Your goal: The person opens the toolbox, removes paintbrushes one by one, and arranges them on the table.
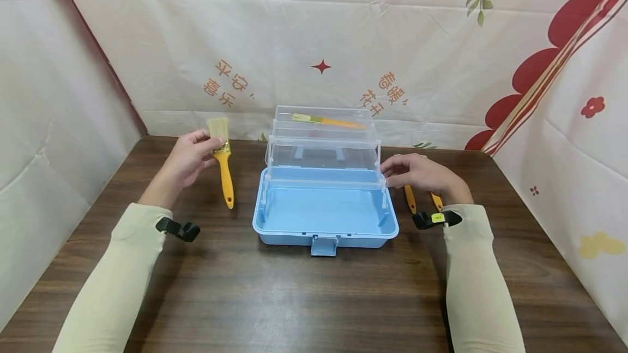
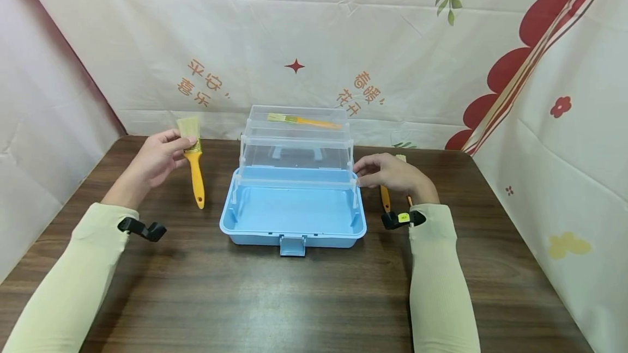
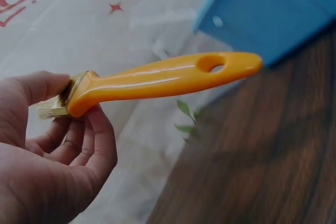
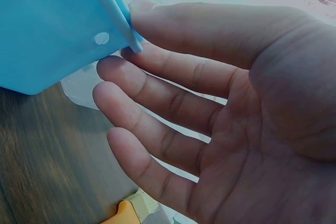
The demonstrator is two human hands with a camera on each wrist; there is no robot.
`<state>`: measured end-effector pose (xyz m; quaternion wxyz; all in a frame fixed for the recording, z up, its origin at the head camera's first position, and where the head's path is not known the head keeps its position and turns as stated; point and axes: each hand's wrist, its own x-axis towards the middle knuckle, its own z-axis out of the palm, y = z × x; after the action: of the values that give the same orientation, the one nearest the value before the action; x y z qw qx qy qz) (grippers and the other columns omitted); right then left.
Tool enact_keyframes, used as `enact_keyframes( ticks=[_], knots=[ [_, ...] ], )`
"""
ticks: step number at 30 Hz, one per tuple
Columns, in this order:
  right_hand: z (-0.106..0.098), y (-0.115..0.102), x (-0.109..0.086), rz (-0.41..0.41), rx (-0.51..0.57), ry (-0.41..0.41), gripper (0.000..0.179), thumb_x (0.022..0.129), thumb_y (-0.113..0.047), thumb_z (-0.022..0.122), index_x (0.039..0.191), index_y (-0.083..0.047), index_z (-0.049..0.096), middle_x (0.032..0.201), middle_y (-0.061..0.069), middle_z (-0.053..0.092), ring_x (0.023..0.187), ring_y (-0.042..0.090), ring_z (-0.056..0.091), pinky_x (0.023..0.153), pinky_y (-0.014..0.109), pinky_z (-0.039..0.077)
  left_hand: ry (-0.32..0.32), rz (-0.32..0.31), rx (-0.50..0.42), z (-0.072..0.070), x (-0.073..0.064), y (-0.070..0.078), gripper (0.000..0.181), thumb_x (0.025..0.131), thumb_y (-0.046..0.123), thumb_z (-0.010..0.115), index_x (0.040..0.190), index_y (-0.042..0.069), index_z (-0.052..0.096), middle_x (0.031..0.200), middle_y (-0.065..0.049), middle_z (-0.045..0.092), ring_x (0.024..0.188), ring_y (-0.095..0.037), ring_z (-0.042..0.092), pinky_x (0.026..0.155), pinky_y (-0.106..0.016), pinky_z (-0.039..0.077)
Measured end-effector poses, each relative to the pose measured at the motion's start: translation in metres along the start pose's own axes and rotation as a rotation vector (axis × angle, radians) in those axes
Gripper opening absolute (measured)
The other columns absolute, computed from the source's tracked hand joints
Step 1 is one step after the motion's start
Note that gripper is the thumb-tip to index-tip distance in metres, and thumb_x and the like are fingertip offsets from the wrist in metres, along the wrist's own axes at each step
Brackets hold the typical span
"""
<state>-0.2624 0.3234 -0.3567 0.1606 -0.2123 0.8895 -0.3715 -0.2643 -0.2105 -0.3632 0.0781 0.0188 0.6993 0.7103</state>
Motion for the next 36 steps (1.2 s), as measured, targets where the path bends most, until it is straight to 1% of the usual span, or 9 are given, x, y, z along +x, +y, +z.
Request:
enact_keyframes(
  ticks=[3,7,11,13,15,19,26,32,36],
  knots=[
    [0.000,0.000,-0.001,0.002,-0.002,0.001,0.037,0.101,-0.020,0.078,0.134,-0.005,0.074,0.128,0.012,0.073,0.107,0.032,0.067,0.097,0.041,0.059,-0.002,-0.025,0.089,-0.003,0.005,-0.007,0.041,0.113,0.022,0.064,0.144,-0.003,0.055,0.136,-0.007,0.054,0.116,-0.014,0.060,0.108,-0.034,0.054],
    [0.000,-0.001,-0.001,0.004,-0.004,0.004,0.037,0.101,-0.021,0.079,0.135,-0.005,0.074,0.129,0.011,0.073,0.108,0.032,0.067,0.098,0.043,0.059,-0.007,-0.057,0.200,-0.005,0.011,-0.014,0.047,0.113,0.025,0.064,0.146,-0.007,0.054,0.138,-0.011,0.055,0.112,-0.012,0.061,0.104,-0.031,0.057],
    [0.000,-0.002,-0.001,0.007,-0.006,0.007,0.037,0.101,-0.021,0.079,0.135,-0.006,0.074,0.129,0.011,0.073,0.108,0.031,0.067,0.099,0.043,0.059,-0.018,-0.083,0.291,-0.004,0.016,-0.019,0.053,0.113,0.026,0.064,0.151,-0.009,0.051,0.143,-0.019,0.055,0.114,-0.017,0.060,0.109,-0.040,0.057],
    [0.000,-0.002,-0.001,0.010,-0.009,0.009,0.037,0.101,-0.022,0.079,0.135,-0.006,0.074,0.129,0.011,0.073,0.108,0.031,0.067,0.098,0.043,0.059,-0.025,-0.091,0.314,-0.003,0.018,-0.022,0.053,0.112,0.025,0.065,0.150,-0.009,0.052,0.143,-0.021,0.056,0.115,-0.019,0.060,0.111,-0.044,0.055],
    [0.000,-0.002,-0.001,0.012,-0.011,0.009,0.037,0.101,-0.022,0.079,0.135,-0.006,0.074,0.128,0.011,0.073,0.107,0.031,0.067,0.098,0.042,0.059,-0.031,-0.095,0.350,-0.003,0.020,-0.024,0.051,0.112,0.024,0.065,0.149,-0.009,0.053,0.141,-0.021,0.058,0.114,-0.019,0.060,0.111,-0.045,0.055],
    [0.001,-0.002,-0.001,0.013,-0.012,0.008,0.037,0.101,-0.022,0.079,0.135,-0.005,0.074,0.128,0.011,0.073,0.107,0.031,0.067,0.097,0.041,0.059,-0.043,-0.097,0.412,-0.001,0.024,-0.029,0.047,0.112,0.022,0.066,0.144,-0.011,0.057,0.133,-0.021,0.062,0.108,-0.018,0.063,0.107,-0.041,0.059],
    [0.001,0.000,-0.001,0.009,-0.009,0.007,0.036,0.101,-0.020,0.078,0.134,-0.005,0.075,0.128,0.012,0.073,0.106,0.031,0.068,0.096,0.040,0.060,-0.060,-0.100,0.473,0.010,0.026,-0.033,0.037,0.109,0.018,0.068,0.132,-0.011,0.061,0.122,-0.022,0.062,0.098,-0.020,0.065,0.091,-0.035,0.065],
    [0.001,0.000,-0.001,0.008,-0.009,0.010,0.036,0.101,-0.020,0.078,0.134,-0.006,0.075,0.128,0.011,0.073,0.105,0.031,0.068,0.096,0.042,0.061,-0.074,-0.117,0.520,0.016,0.029,-0.037,0.036,0.110,0.018,0.067,0.131,-0.010,0.062,0.120,-0.021,0.060,0.097,-0.020,0.064,0.094,-0.039,0.065],
    [0.001,0.000,-0.002,0.013,-0.018,0.015,0.037,0.102,-0.021,0.078,0.135,-0.006,0.074,0.129,0.011,0.072,0.106,0.031,0.067,0.097,0.043,0.061,-0.064,-0.133,0.548,0.018,0.031,-0.037,0.035,0.110,0.018,0.066,0.130,-0.010,0.063,0.118,-0.020,0.060,0.095,-0.020,0.064,0.090,-0.035,0.065]
  ],
)
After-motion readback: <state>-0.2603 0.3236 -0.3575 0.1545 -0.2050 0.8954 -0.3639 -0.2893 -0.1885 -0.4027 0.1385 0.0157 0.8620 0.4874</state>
